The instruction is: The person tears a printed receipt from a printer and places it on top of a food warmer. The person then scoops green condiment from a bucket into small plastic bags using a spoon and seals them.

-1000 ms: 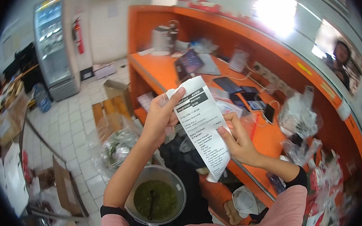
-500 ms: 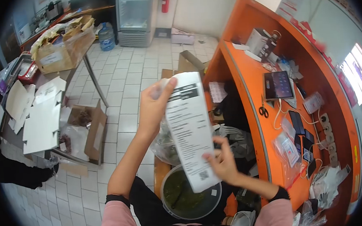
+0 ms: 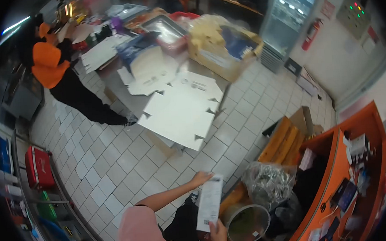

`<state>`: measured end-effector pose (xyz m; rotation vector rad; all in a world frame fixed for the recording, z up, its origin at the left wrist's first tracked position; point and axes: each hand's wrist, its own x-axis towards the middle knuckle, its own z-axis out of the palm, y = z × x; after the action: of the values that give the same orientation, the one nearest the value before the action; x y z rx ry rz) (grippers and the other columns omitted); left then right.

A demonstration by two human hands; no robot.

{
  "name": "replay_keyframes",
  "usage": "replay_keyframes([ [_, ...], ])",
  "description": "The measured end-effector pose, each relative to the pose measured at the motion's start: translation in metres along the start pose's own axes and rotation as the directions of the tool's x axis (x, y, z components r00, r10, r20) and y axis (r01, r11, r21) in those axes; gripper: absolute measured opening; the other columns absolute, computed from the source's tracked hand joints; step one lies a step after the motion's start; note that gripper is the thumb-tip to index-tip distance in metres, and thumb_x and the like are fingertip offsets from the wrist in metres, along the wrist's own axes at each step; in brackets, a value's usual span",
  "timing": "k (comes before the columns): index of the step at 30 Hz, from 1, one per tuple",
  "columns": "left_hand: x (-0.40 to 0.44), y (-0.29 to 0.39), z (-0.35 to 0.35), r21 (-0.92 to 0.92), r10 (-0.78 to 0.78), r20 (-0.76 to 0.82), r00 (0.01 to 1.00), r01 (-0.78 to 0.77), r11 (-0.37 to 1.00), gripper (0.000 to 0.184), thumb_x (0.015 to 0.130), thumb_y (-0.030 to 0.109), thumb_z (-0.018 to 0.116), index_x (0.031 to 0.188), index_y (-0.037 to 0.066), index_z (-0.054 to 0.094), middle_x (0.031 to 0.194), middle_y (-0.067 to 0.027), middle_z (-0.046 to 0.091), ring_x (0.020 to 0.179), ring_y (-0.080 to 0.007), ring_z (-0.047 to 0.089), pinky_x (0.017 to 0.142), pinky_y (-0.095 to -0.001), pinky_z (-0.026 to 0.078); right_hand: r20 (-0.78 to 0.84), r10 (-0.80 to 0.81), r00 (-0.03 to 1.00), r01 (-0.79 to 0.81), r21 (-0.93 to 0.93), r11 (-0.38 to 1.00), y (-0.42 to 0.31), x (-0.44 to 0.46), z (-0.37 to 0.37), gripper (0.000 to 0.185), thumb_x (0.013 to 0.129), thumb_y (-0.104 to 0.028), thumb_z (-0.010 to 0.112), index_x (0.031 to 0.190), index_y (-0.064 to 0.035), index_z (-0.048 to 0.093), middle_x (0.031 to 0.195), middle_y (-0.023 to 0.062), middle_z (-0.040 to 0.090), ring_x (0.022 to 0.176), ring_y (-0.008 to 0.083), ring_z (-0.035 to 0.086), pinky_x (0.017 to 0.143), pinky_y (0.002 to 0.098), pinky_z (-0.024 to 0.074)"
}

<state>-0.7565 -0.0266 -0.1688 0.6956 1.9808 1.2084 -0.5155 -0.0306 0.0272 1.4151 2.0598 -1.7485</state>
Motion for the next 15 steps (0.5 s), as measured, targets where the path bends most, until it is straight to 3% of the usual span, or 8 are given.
replay_keyframes([
  [1,-0.022,-0.056,-0.003,0.038,-0.009,-0.07,0.997,0.012,0.999,0.057,0.082,0.052,0.057,0.057,0.001,0.057,0.049,-0.0126,0.054,0.044,-0.0229,0.053,0.046,-0.0381,0.042,0.073,-0.104,0.992,0.113,-0.146,0.983,0.001,-0.001,0.007,0.022,0.088,-0.02,0.056,0.092,0.0022,0.054,0.077,0.0217,0.063,0.072,0.036,0.064,0.063,0.0425,0.049],
  [2,-0.06,-0.055,-0.026,-0.089,-0.298,-0.034,0.954,0.294,0.952,0.057,0.081,0.053,0.057,0.054,0.003,0.056,0.049,-0.0105,0.054,0.044,-0.0215,0.053,0.045,-0.0372,0.042,0.152,-0.195,0.969,0.231,-0.275,0.933,-0.001,-0.003,0.015,0.024,0.088,-0.022,0.055,0.093,0.0018,0.055,0.078,0.0249,0.063,0.075,0.0412,0.062,0.064,0.0457,0.0483],
  [4,-0.113,-0.154,-0.044,0.035,-0.428,0.0,0.904,0.428,0.903,0.053,0.08,0.048,0.061,0.052,0.005,0.053,0.047,-0.0087,0.051,0.042,-0.019,0.051,0.042,-0.0357,0.04,0.245,-0.21,0.947,0.287,-0.347,0.893,0.011,0.001,0.032,0.024,0.088,-0.023,0.056,0.093,0.0012,0.055,0.078,0.0254,0.062,0.076,0.0424,0.061,0.065,0.0472,0.0475],
  [8,-0.228,-0.145,-0.093,-0.41,-0.651,0.076,0.755,0.619,0.67,0.039,0.09,0.041,0.051,0.071,0.008,0.058,0.058,-0.003,0.056,0.043,-0.0145,0.044,0.041,-0.0307,0.036,0.423,-0.212,0.881,0.403,-0.437,0.804,0.01,-0.009,0.053,0.026,0.085,-0.025,0.058,0.091,0.0001,0.057,0.076,0.0261,0.06,0.078,0.0453,0.058,0.065,0.0489,0.046],
  [9,-0.243,-0.168,-0.092,-0.785,-0.495,0.288,0.82,0.498,0.368,0.033,0.091,0.039,0.053,0.08,0.008,0.059,0.063,-0.0017,0.058,0.043,-0.011,0.04,0.041,-0.0271,0.035,0.417,-0.254,0.873,0.425,-0.392,0.816,0.011,-0.011,0.057,0.026,0.085,-0.025,0.059,0.09,-0.0001,0.057,0.075,0.0261,0.06,0.077,0.0452,0.058,0.065,0.0479,0.0463],
  [10,-0.253,-0.183,-0.094,-0.921,-0.247,0.389,0.887,0.38,-0.088,0.029,0.091,0.037,0.054,0.09,0.009,0.06,0.068,-0.0005,0.06,0.043,-0.0076,0.035,0.04,-0.0236,0.035,0.406,-0.295,0.865,0.443,-0.344,0.828,0.013,-0.015,0.062,0.026,0.084,-0.026,0.059,0.09,-0.0004,0.058,0.074,0.0261,0.059,0.076,0.0452,0.058,0.064,0.047,0.0466],
  [13,-0.273,-0.058,-0.11,-0.86,-0.361,0.409,0.838,0.487,0.155,0.038,0.09,0.041,0.054,0.107,0.007,0.056,0.083,-0.0052,0.064,0.044,-0.0049,0.032,0.039,-0.019,0.032,0.164,-0.417,0.894,0.447,-0.265,0.854,0.019,-0.04,0.086,0.022,0.084,-0.02,0.059,0.096,-0.0007,0.061,0.073,0.0241,0.06,0.069,0.0405,0.061,0.06,0.0409,0.0478],
  [15,-0.295,-0.056,-0.099,-0.758,-0.388,0.425,0.818,0.556,0.342,0.046,0.09,0.043,0.054,0.113,0.003,0.053,0.095,-0.0101,0.064,0.048,-0.0047,0.04,0.038,-0.0177,0.03,0.132,-0.382,0.915,0.394,-0.085,0.915,0.035,-0.069,0.114,0.024,0.088,-0.02,0.056,0.098,0.0004,0.061,0.067,0.0134,0.064,0.059,0.0239,0.064,0.055,0.0342,0.0485],
])
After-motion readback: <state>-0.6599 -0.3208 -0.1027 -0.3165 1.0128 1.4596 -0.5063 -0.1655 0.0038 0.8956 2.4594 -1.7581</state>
